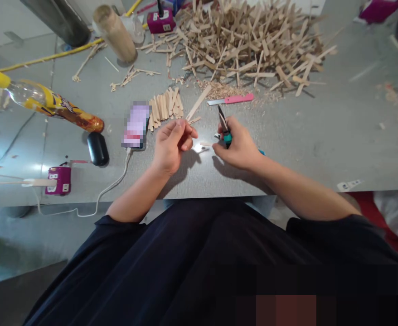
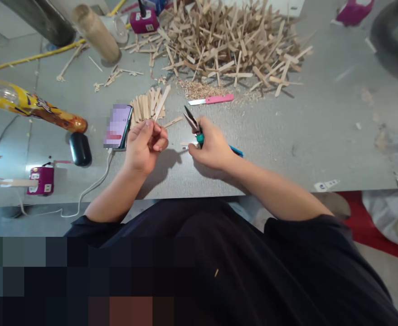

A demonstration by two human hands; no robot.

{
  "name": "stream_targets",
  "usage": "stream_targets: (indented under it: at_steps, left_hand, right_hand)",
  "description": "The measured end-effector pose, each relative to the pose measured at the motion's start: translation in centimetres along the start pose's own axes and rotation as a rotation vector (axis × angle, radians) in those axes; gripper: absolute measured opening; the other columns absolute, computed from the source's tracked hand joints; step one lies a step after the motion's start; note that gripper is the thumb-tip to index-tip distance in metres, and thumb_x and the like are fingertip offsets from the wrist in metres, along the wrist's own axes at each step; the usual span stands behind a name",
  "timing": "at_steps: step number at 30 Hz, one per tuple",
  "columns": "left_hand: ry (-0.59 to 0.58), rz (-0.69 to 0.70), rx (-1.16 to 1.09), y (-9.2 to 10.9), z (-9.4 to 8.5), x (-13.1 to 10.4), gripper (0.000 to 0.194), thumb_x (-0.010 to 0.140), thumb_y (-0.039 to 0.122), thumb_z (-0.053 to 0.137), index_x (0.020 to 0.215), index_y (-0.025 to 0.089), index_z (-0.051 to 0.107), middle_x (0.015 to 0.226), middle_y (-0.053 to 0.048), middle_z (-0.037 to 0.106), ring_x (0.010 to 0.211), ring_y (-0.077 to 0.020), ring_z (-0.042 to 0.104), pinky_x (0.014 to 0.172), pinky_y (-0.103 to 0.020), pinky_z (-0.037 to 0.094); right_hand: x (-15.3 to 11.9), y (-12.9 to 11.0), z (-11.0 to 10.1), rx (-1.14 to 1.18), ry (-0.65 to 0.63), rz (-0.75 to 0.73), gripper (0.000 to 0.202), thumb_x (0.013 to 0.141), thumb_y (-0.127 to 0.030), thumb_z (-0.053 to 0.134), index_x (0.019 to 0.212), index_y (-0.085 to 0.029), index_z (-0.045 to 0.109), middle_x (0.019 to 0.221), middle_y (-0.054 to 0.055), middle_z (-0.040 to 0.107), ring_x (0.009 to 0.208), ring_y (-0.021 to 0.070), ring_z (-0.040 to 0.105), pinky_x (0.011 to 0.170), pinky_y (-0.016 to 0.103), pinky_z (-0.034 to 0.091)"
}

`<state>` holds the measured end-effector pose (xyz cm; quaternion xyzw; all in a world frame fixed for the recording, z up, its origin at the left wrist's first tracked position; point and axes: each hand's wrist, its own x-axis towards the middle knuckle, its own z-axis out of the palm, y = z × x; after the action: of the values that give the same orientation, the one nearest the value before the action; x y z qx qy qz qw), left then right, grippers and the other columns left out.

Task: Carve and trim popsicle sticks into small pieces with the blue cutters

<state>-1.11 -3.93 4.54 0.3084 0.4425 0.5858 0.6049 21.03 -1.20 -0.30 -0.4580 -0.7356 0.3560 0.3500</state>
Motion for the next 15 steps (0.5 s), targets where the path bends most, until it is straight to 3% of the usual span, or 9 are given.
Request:
stream_targets:
  at_steps: [4, 7, 12, 15]
  left_hand:
    - [0.076, 0.195, 0.106, -0.9, -0.8, 0.4, 0.043, 0.109, 0.047, 0.092, 0.080, 0.020, 0.077, 0.082, -0.003, 0.083, 0.050, -0.0042, 0.049, 0.053, -0.022, 0.042]
    - [0.093, 0.296, 0.147, -1.5, -1.2, 0.7, 0.039, 0.108, 0.048, 0.093, 0.082, 0.021, 0.081, 0.088, -0.004, 0.086, 0.052, -0.0047, 0.050, 0.057, -0.023, 0.047]
    - [-0.020, 0.451, 0.143, -2.3, -1.8, 1.1, 0.040, 0.101, 0.065, 0.095, 0.092, 0.026, 0.090, 0.089, -0.002, 0.084, 0.059, -0.0064, 0.055, 0.058, -0.024, 0.048]
    - [-0.065, 0.396, 0.109, -2.6, -1.9, 1.0, 0.041, 0.096, 0.069, 0.099, 0.094, 0.028, 0.091, 0.090, 0.000, 0.083, 0.060, -0.0052, 0.055, 0.059, -0.022, 0.048]
  right_hand:
    - [0.0, 1.7, 0.2, 0.067, 0.012, -0.014, 0.062, 0.073, -0.028, 0.080, 0.128, -0.032, 0.050, 0.116, 0.004, 0.070, 0.087, 0.0235, 0.065, 0.080, 0.045, 0.057]
    - [0.2, 3.1, 0.6, 0.099, -0.026, 0.021, 0.076, 0.078, -0.029, 0.082, 0.146, -0.032, 0.049, 0.122, 0.006, 0.071, 0.099, 0.0288, 0.073, 0.089, 0.052, 0.063]
    - [0.4, 3.9, 1.6, -0.085, 0.087, -0.116, 0.050, 0.096, -0.039, 0.076, 0.141, -0.028, 0.058, 0.125, 0.012, 0.072, 0.113, 0.0339, 0.073, 0.103, 0.058, 0.063]
    - [0.7, 4.0, 1.4, -0.200, 0.174, -0.210, 0.045, 0.099, -0.039, 0.074, 0.139, -0.028, 0.057, 0.130, 0.016, 0.070, 0.114, 0.0357, 0.072, 0.100, 0.059, 0.062]
